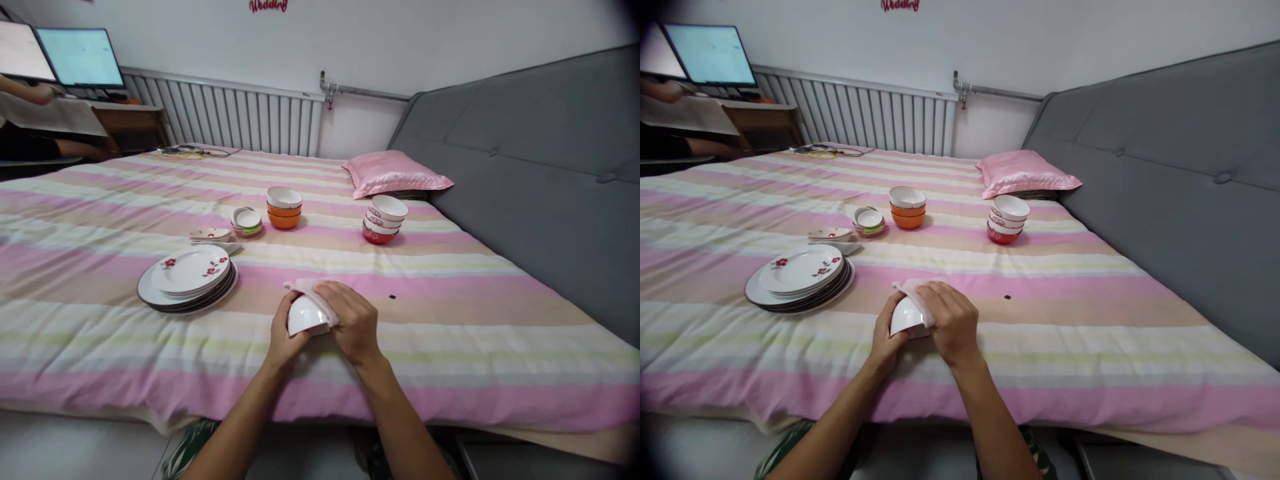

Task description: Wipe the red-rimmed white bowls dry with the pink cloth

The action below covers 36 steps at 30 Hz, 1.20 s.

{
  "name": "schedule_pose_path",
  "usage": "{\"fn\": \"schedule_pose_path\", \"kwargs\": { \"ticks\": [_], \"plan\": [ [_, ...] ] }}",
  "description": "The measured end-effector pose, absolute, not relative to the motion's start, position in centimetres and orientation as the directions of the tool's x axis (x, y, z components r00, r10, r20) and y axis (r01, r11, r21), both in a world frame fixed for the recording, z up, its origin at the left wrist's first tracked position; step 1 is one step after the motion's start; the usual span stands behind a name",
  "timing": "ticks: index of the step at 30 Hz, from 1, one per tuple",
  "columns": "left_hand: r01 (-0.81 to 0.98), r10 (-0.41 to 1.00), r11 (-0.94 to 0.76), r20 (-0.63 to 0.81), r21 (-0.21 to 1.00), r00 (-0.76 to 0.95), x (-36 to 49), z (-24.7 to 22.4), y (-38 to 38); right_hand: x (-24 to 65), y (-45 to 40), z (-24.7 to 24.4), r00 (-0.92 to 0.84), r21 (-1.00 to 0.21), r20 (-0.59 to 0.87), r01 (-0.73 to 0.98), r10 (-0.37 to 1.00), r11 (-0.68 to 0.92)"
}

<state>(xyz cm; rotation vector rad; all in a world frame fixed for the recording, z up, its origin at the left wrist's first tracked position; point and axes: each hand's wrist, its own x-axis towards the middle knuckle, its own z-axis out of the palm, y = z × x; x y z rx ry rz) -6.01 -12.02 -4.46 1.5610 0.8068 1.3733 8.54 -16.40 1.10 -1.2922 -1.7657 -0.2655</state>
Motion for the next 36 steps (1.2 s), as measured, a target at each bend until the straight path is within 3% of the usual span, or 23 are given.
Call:
{"fn": "schedule_pose_path", "kwargs": {
  "ticks": [8, 19, 31, 36],
  "plan": [
    [-0.114, 0.898, -0.381, 0.396, 0.918, 0.191, -5.5, -3.7, -12.0, 9.0, -16.1, 0.6, 0.104, -0.527, 0.689, 0.751, 0.717, 0.398],
    [-0.183, 0.900, -0.370, 0.400, 0.911, 0.171, -5.6, -4.3, -11.8, 9.9, -14.8, -2.0, 0.280, -0.814, 0.497, 0.477, 0.821, 0.330],
    [-0.197, 0.936, -0.299, 0.327, 0.934, 0.128, -5.6, -4.2, -12.0, 10.2, -13.9, -4.1, 0.327, -0.908, 0.322, 0.374, 0.888, 0.191],
    [-0.180, 0.916, -0.351, 0.377, 0.919, 0.137, -5.6, -4.6, -11.9, 10.2, -13.9, -4.4, 0.325, -0.894, 0.373, 0.376, 0.869, 0.244]
  ]
}}
